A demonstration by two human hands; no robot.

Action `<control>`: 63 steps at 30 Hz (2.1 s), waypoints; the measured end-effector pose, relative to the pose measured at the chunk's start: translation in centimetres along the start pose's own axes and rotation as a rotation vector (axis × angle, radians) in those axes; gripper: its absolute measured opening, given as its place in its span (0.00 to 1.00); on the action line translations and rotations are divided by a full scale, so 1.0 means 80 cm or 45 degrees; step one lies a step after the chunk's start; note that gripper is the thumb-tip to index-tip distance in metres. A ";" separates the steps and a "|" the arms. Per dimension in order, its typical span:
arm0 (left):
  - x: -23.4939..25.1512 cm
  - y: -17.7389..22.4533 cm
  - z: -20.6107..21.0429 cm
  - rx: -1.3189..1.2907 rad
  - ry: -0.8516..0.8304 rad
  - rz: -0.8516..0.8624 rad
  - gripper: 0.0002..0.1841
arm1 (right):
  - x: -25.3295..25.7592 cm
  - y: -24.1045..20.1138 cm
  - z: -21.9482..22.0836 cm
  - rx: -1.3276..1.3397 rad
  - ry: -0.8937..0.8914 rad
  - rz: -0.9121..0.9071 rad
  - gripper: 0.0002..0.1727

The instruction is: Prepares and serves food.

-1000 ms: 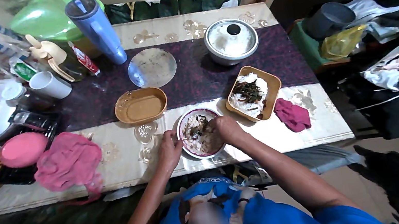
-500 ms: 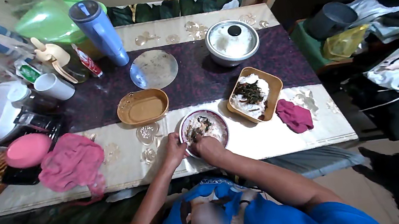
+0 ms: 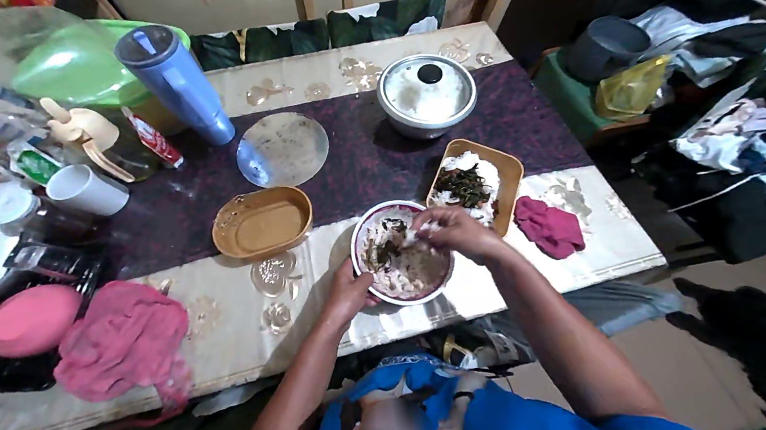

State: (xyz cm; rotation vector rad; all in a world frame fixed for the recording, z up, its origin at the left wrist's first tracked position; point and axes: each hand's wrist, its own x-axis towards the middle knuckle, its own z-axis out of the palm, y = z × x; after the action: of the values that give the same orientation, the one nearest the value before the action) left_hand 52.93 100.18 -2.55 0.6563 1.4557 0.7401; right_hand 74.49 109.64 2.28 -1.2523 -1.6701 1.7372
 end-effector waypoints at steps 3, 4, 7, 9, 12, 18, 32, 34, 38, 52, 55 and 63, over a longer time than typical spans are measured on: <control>-0.002 0.007 0.001 -0.013 -0.014 0.032 0.22 | 0.004 -0.005 -0.055 -0.233 0.331 0.005 0.11; -0.003 0.007 0.001 -0.010 -0.022 0.038 0.22 | 0.009 -0.004 -0.074 -0.404 0.407 0.027 0.14; -0.004 0.003 0.001 0.007 -0.048 0.040 0.22 | 0.021 -0.005 -0.112 -0.774 0.417 0.141 0.18; -0.005 0.000 0.001 0.015 -0.057 0.038 0.22 | 0.026 -0.010 -0.117 -0.963 0.495 0.227 0.16; -0.007 -0.005 -0.001 0.017 -0.060 0.046 0.22 | 0.031 -0.005 -0.114 -1.130 0.585 0.316 0.15; -0.012 -0.009 -0.005 0.008 -0.050 0.064 0.22 | 0.016 -0.024 -0.055 -1.043 0.423 0.167 0.13; -0.020 -0.020 -0.001 0.015 -0.017 0.101 0.22 | 0.009 -0.009 0.060 -1.177 -0.124 -0.080 0.16; -0.022 -0.020 0.005 0.001 -0.027 0.108 0.23 | 0.015 -0.001 0.067 -1.245 -0.150 -0.050 0.19; -0.021 -0.024 0.013 -0.022 -0.054 0.103 0.21 | 0.018 -0.003 0.073 -1.318 -0.265 0.110 0.21; -0.021 -0.015 0.028 0.004 -0.107 0.111 0.23 | 0.011 -0.017 0.040 -1.220 -0.248 0.105 0.19; -0.022 -0.012 0.030 -0.021 -0.101 0.122 0.22 | 0.004 -0.021 0.025 -1.097 -0.169 0.083 0.18; -0.018 0.001 0.036 -0.074 -0.128 0.143 0.21 | -0.009 -0.014 -0.023 -0.343 0.079 -0.069 0.09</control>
State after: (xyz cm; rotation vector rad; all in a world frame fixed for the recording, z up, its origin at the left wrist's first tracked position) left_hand 55.80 99.26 -1.51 0.7251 1.3089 0.8216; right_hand 76.01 110.30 3.78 -1.3475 -1.9302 1.4622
